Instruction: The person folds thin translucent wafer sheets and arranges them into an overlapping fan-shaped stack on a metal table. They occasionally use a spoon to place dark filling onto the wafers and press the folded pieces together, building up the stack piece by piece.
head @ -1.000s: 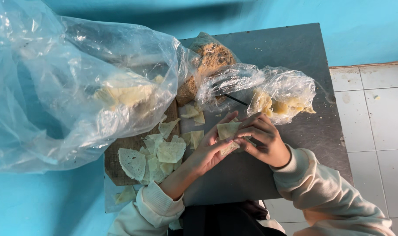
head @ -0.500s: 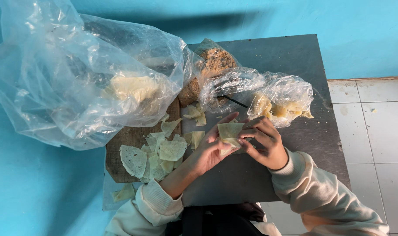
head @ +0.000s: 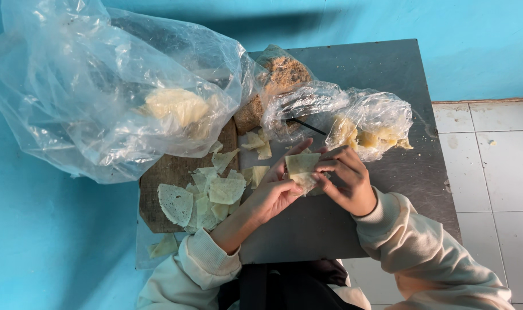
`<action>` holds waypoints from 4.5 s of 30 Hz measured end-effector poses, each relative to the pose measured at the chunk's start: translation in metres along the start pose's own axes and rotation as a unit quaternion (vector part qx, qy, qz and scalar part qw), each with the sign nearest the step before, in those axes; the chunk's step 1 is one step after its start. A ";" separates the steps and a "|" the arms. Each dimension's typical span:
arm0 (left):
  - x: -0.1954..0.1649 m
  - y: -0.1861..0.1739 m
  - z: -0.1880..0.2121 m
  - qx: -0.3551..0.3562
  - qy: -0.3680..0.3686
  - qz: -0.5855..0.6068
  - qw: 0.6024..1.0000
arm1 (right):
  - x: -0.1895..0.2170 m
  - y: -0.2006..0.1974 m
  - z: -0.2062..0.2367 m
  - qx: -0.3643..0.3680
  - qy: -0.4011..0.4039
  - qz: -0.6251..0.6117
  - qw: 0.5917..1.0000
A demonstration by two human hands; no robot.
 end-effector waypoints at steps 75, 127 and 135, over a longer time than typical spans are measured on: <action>-0.024 -0.016 0.015 -0.167 -0.031 -0.625 0.762 | -0.057 0.020 0.037 0.380 0.407 -0.126 0.821; -0.039 -0.008 0.017 -0.204 0.015 -0.625 0.753 | -0.044 0.018 0.020 0.386 0.372 0.000 0.844; -0.050 -0.010 0.012 -0.209 0.067 -0.496 0.840 | -0.041 0.019 0.018 0.401 0.364 0.003 0.841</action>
Point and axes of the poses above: each hand's wrist, its own z-axis away from the middle knuckle, its own y-axis out of the palm, x = y × z, the point moved 8 cm from there along -z, towards the middle knuckle, and after that the axes turned 7 degrees about z, right-handed, at the moved point
